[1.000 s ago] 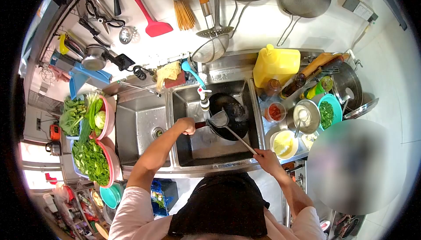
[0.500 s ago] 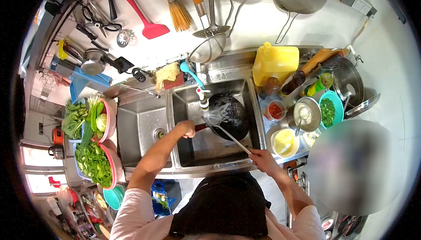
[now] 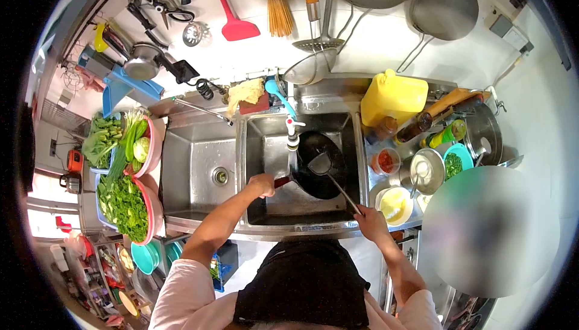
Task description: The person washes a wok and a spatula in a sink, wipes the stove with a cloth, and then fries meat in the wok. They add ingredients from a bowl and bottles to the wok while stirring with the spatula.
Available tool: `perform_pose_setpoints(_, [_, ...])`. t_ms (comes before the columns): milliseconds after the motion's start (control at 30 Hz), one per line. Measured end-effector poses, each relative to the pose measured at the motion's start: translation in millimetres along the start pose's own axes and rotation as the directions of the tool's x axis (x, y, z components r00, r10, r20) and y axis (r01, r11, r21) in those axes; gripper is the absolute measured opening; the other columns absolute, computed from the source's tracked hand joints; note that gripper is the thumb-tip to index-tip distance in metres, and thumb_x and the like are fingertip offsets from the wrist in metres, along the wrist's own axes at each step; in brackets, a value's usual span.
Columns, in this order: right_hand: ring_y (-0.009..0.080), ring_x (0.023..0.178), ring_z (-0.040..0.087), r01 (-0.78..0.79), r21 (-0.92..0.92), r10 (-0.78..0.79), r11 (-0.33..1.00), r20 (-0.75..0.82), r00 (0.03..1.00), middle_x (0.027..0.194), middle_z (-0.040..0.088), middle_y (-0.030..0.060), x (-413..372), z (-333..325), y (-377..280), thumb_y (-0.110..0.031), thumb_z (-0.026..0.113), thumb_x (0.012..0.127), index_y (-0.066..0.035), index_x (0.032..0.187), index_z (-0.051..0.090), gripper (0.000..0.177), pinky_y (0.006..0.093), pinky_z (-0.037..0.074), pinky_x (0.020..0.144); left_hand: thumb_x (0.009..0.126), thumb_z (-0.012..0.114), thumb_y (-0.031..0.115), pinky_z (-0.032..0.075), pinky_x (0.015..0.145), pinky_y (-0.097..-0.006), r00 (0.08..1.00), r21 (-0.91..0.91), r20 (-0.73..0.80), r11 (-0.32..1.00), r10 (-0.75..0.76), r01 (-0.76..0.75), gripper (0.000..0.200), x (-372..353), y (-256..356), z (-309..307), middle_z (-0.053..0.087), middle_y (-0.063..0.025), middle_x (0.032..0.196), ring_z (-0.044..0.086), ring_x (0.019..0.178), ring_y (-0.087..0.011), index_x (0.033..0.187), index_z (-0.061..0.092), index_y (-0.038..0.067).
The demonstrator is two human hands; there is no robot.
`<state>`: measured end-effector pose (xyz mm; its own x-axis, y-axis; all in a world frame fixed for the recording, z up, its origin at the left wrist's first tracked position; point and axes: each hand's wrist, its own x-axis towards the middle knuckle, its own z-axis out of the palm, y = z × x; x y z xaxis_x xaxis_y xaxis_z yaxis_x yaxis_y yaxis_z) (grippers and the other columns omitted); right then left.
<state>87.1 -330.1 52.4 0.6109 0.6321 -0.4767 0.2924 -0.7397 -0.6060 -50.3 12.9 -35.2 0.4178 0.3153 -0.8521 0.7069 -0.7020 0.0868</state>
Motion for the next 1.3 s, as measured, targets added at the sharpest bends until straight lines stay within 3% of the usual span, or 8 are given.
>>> perform_pose_setpoints(200, [0.0416, 0.087, 0.062, 0.118, -0.079, -0.121, 0.990, -0.042, 0.992, 0.087, 0.064, 0.0252, 3.2, 13.5, 6.7, -0.023, 0.060, 0.084, -0.006, 0.113, 0.063, 0.034, 0.0459, 0.049, 0.075, 0.071, 0.060, 0.011, 0.053, 0.056, -0.0329, 1.000, -0.244, -0.015, 0.969, 0.027, -0.030, 0.019, -18.0, -18.4, 47.5, 0.068, -0.0144, 0.072, 0.067, 0.059, -0.0204, 0.083, 0.067, -0.003])
perform_pose_setpoints(300, [0.0392, 0.083, 0.063, -0.008, -0.044, 0.013, 0.999, 0.120, 0.993, 0.084, 0.065, 0.0241, -2.9, -5.0, -27.6, -0.024, 0.061, 0.084, -0.006, 0.114, 0.062, 0.035, 0.0428, 0.049, 0.072, 0.070, 0.060, 0.010, 0.053, 0.052, -0.0305, 0.997, -0.316, 0.068, 0.948, -0.018, 0.039, 0.018, -14.8, -23.6, 51.8, 0.066, -0.0139, 0.072, 0.066, 0.057, -0.0223, 0.081, 0.066, -0.003])
perform_pose_setpoints(733, [0.0239, 0.065, 0.062, -0.006, 0.038, -0.001, 0.999, 0.165, 0.986, 0.074, 0.065, 0.0181, -5.7, 12.9, -24.0, -0.023, 0.058, 0.086, -0.004, 0.113, 0.062, 0.033, 0.0354, 0.047, 0.061, 0.068, 0.060, 0.007, 0.053, 0.050, -0.0295, 0.998, -0.261, 0.054, 0.964, -0.029, 0.042, 0.020, -7.9, -20.1, 37.7, 0.068, -0.0132, 0.077, 0.067, 0.058, -0.0194, 0.084, 0.069, -0.001])
perform_pose_setpoints(833, [0.0259, 0.070, 0.064, -0.171, 0.136, 0.132, 0.976, 0.254, 0.958, 0.078, 0.066, 0.0186, -14.0, 12.8, -27.0, -0.023, 0.057, 0.087, -0.005, 0.115, 0.062, 0.033, 0.0357, 0.048, 0.065, 0.068, 0.059, 0.007, 0.052, 0.050, -0.0293, 0.999, -0.277, 0.041, 0.961, -0.015, 0.026, 0.019, -9.2, -20.3, 37.8, 0.068, -0.0133, 0.075, 0.067, 0.058, -0.0196, 0.082, 0.069, -0.001])
perform_pose_setpoints(900, [0.0089, 0.051, 0.048, -0.064, 0.171, 0.028, 0.983, 0.202, 0.979, 0.058, 0.054, 0.0022, -17.5, 19.9, -20.8, -0.021, 0.056, 0.088, -0.005, 0.118, 0.060, 0.034, 0.0271, 0.040, 0.048, 0.067, 0.059, 0.007, 0.052, 0.049, -0.0292, 0.999, -0.291, 0.051, 0.957, -0.009, 0.024, 0.015, -8.2, -20.1, 36.8, 0.067, -0.0137, 0.072, 0.067, 0.058, -0.0198, 0.076, 0.067, -0.002])
perform_pose_setpoints(1033, [0.0142, 0.054, 0.055, 0.034, 0.137, -0.051, 0.990, 0.122, 0.991, 0.063, 0.059, 0.0091, -17.6, 31.0, -15.5, -0.022, 0.056, 0.087, -0.004, 0.118, 0.060, 0.035, 0.0305, 0.044, 0.053, 0.066, 0.060, 0.006, 0.051, 0.047, -0.0298, 0.999, -0.309, 0.034, 0.951, -0.002, 0.013, 0.011, -8.9, -20.1, 37.7, 0.065, -0.0138, 0.069, 0.066, 0.056, -0.0202, 0.071, 0.065, -0.003])
perform_pose_setpoints(1100, [0.0357, 0.086, 0.065, 0.009, 0.043, -0.015, 0.999, 0.140, 0.990, 0.092, 0.065, 0.0237, -17.3, 32.9, -15.9, -0.022, 0.057, 0.087, -0.006, 0.118, 0.060, 0.035, 0.0394, 0.049, 0.076, 0.065, 0.061, 0.006, 0.050, 0.046, -0.0305, 0.999, -0.312, 0.036, 0.950, -0.015, 0.026, 0.010, -8.5, -19.0, 37.1, 0.064, -0.0141, 0.068, 0.065, 0.055, -0.0204, 0.069, 0.064, -0.002])
perform_pose_setpoints(1300, [0.0396, 0.094, 0.062, 0.035, 0.025, -0.038, 0.999, 0.121, 0.992, 0.098, 0.064, 0.0252, -14.5, 29.4, -17.5, -0.022, 0.057, 0.087, -0.004, 0.118, 0.059, 0.036, 0.0417, 0.049, 0.080, 0.064, 0.060, 0.005, 0.051, 0.046, -0.0310, 0.998, -0.310, 0.058, 0.949, -0.033, 0.049, 0.011, -3.4, -22.3, 41.8, 0.065, -0.0142, 0.069, 0.065, 0.054, -0.0205, 0.071, 0.065, -0.002])
